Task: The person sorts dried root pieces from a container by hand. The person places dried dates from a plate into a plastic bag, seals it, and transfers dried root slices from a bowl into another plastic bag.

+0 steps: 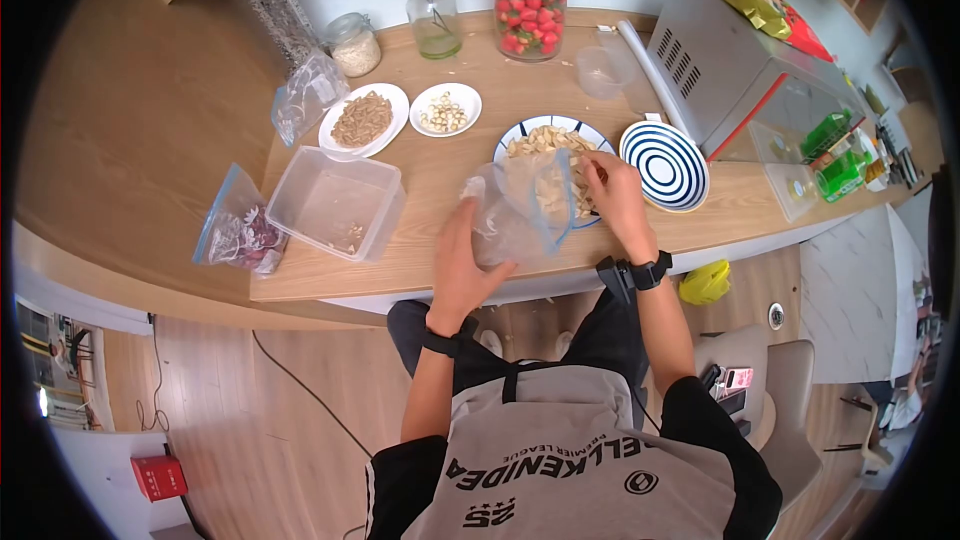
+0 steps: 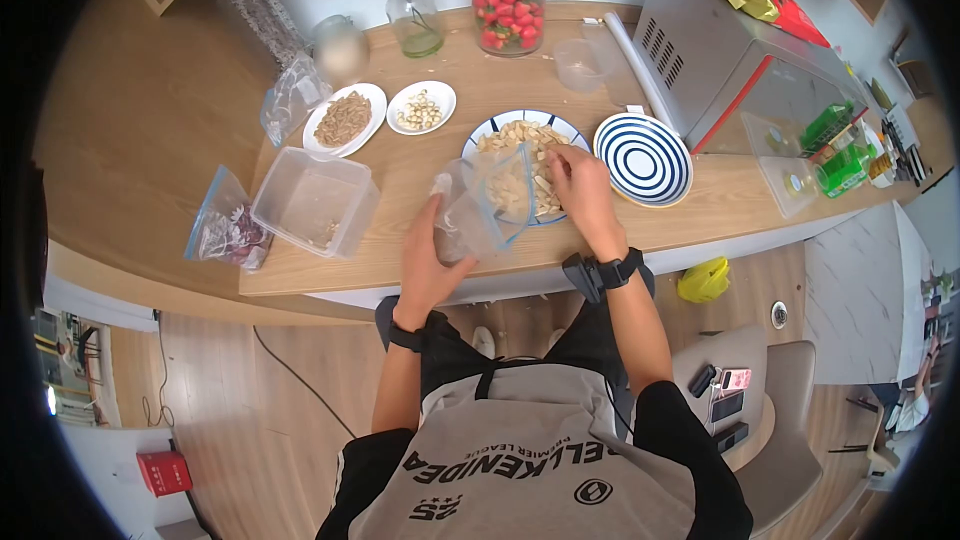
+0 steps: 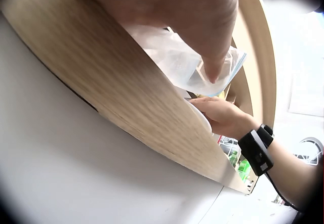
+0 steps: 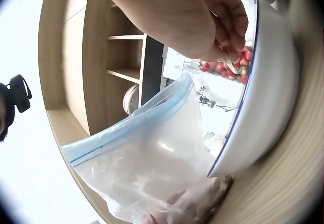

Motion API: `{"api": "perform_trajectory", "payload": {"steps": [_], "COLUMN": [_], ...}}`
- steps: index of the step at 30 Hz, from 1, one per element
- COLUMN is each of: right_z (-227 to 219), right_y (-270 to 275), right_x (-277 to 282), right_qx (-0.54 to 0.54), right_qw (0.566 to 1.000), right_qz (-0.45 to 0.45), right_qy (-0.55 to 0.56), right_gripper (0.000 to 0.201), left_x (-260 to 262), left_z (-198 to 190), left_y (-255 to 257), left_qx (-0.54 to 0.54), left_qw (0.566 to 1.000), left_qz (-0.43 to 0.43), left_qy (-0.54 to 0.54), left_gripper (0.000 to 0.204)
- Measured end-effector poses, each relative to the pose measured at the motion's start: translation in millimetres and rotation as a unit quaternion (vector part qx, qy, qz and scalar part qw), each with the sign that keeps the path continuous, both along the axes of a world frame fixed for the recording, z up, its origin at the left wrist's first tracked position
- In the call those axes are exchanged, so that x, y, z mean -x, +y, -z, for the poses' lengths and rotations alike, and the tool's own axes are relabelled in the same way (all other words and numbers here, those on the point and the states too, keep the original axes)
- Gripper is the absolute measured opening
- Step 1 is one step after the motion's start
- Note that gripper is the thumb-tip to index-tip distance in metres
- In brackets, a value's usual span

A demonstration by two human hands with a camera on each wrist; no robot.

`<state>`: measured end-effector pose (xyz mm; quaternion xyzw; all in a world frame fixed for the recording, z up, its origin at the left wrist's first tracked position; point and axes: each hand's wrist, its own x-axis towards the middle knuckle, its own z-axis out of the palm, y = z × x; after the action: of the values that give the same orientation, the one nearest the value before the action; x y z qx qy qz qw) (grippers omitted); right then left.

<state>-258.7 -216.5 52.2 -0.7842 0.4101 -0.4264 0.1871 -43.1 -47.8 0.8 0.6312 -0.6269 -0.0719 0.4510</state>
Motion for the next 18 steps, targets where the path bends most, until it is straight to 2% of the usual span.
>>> {"api": "perform_trajectory", "payload": {"steps": [8, 14, 17, 18], "right_z": [11, -7, -24, -28], "right_y": [-6, 3, 14, 20], "right_x": [0, 5, 8, 7], "right_qx": [-0.058, -0.001, 0.022, 0.021], "right_qw": [0.998, 0.998, 0.951, 0.952], "right_qz": [0.019, 0.037, 0.067, 0.067], "right_qy": [-0.014, -0.05, -0.3, -0.299], "right_gripper": [0.013, 0.016, 0.009, 0.009], "left_x": [2, 3, 3, 3], "left_z": [0, -1, -2, -1], "left_y": [1, 1, 0, 0], "left_qx": [-0.008, -0.009, -0.006, -0.007], "left_qw": [0.999, 0.999, 0.999, 0.999], "left_qz": [-0.038, -0.046, -0.045, -0.045], "left_qy": [-0.002, 0.006, 0.012, 0.013], "left_gripper": [0.097, 0.095, 0.094, 0.094]}}
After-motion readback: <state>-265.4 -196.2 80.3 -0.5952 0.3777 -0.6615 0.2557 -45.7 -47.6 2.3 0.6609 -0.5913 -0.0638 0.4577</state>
